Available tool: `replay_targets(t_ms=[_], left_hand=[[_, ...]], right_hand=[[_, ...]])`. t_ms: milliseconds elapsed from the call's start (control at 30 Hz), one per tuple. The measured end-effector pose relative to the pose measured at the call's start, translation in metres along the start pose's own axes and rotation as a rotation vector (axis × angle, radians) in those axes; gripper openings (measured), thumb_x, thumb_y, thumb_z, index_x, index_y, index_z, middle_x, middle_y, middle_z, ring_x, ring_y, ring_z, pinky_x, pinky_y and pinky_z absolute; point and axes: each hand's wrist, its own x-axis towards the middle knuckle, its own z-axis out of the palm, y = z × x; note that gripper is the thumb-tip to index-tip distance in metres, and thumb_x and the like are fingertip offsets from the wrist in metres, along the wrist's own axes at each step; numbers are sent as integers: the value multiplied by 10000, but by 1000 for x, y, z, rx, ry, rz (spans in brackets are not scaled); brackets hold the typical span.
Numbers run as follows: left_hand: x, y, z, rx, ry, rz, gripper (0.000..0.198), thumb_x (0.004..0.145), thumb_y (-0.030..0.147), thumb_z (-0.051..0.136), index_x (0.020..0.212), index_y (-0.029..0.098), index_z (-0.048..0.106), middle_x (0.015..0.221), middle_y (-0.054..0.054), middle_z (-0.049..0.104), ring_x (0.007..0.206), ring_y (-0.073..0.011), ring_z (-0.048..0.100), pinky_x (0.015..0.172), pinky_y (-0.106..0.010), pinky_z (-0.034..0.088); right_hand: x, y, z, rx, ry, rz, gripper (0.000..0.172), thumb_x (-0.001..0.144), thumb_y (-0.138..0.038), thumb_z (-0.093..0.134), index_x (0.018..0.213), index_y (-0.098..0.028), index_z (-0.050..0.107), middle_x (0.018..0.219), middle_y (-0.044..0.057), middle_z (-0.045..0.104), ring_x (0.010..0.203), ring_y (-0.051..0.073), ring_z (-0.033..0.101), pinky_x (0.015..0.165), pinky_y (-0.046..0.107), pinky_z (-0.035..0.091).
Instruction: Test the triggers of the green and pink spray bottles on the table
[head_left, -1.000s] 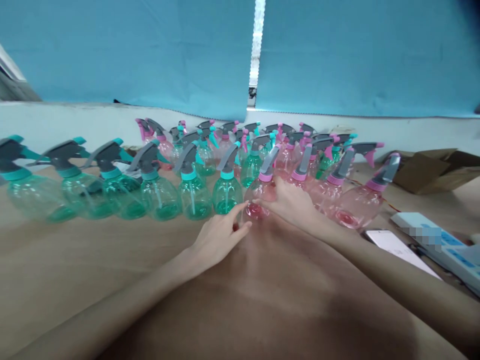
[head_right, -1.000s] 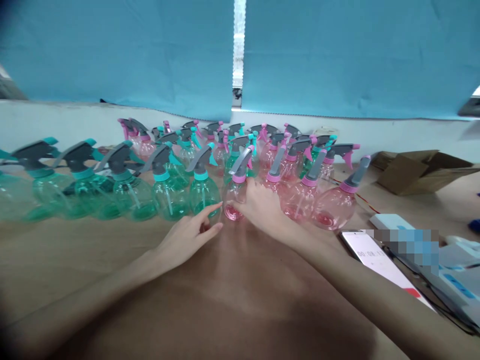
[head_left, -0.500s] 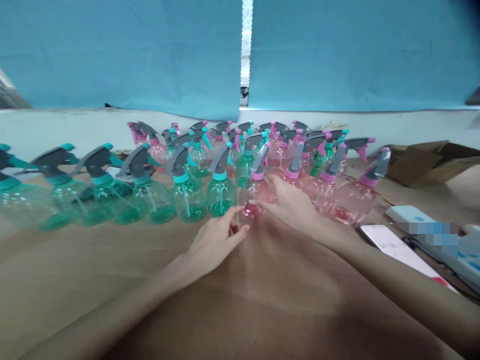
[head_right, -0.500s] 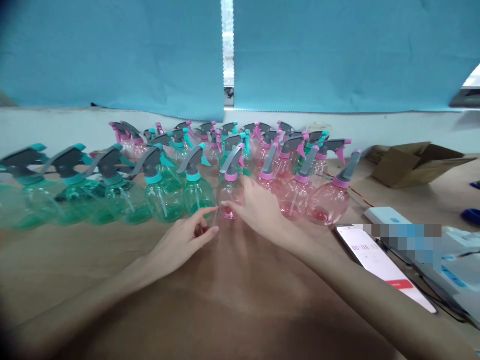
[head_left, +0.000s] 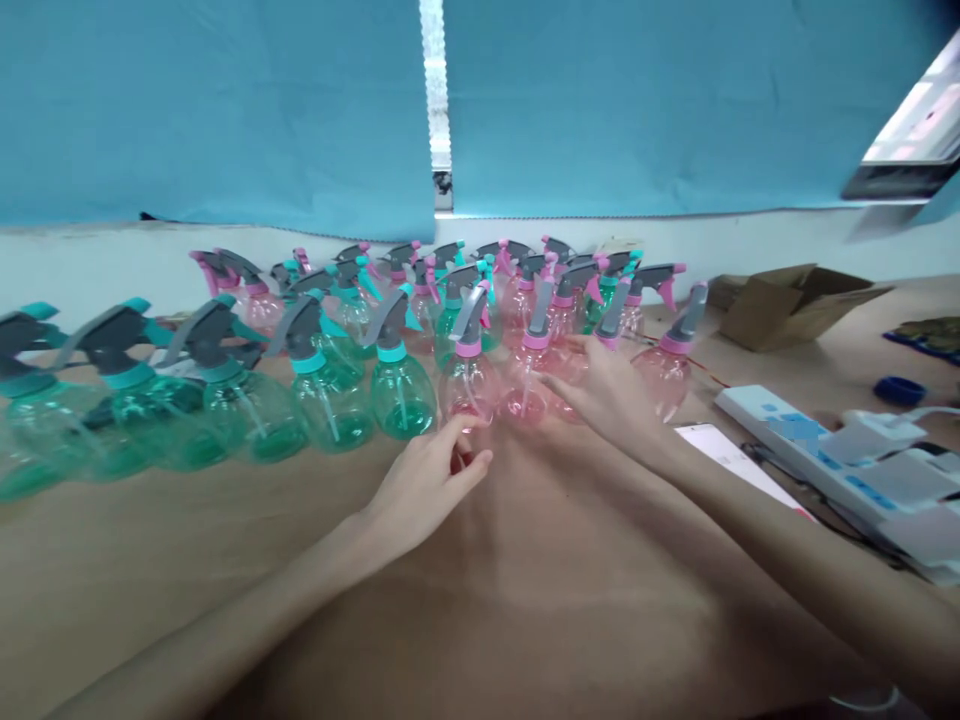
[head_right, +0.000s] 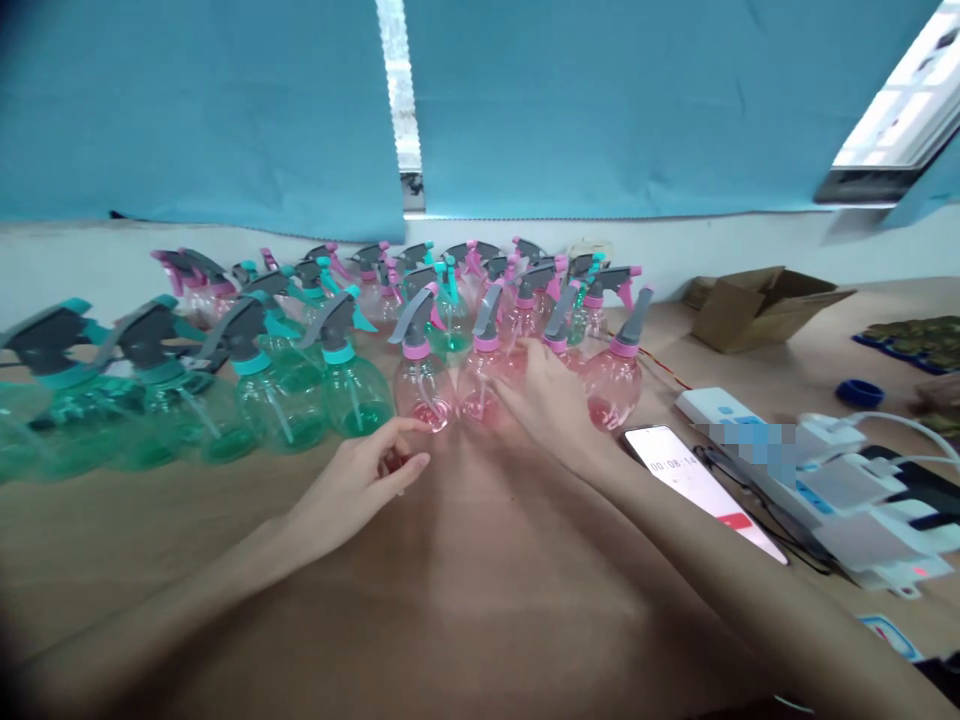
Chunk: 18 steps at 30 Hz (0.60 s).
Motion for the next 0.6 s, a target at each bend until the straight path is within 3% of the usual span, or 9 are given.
replay_targets(t_ms=[133,233,400,600], left_hand=[[-4,4,3,6,-27,-2,238,929,314,484,1148,246,544,773,36,608,677,-159,584,637,-290,420],[-5,6,4,17,-25,-6,243,925,317,482,1144,238,550,774,29,616,675,-162,586,625,-290,418],[-3,8,6,13,-21,-1,250,918,317,492,1149,239,549,784,22,622,690,-168,592,614,-283,419],[-3,9,6,7,-32,2,256,918,323,490,1155,244,548,779,30,615,669,-161,587,611,-278,417]], right_hand=[[9,-1,13,-6,-36,26,748,838,-598,547,1346,-58,441,1232,250,618,1143,385,580,867,473,462],[15,-3,19,-29,-75,60,820,820,-658,528,1342,-32,432,1055,249,686,1006,402,642,767,460,481],[18,-9,23,-79,-122,95,728,824,-688,487,1192,-61,536,838,191,713,824,384,672,645,415,462],[15,-6,18,-111,-142,87,650,825,-686,483,1124,-114,562,825,152,706,788,344,666,612,374,438]])
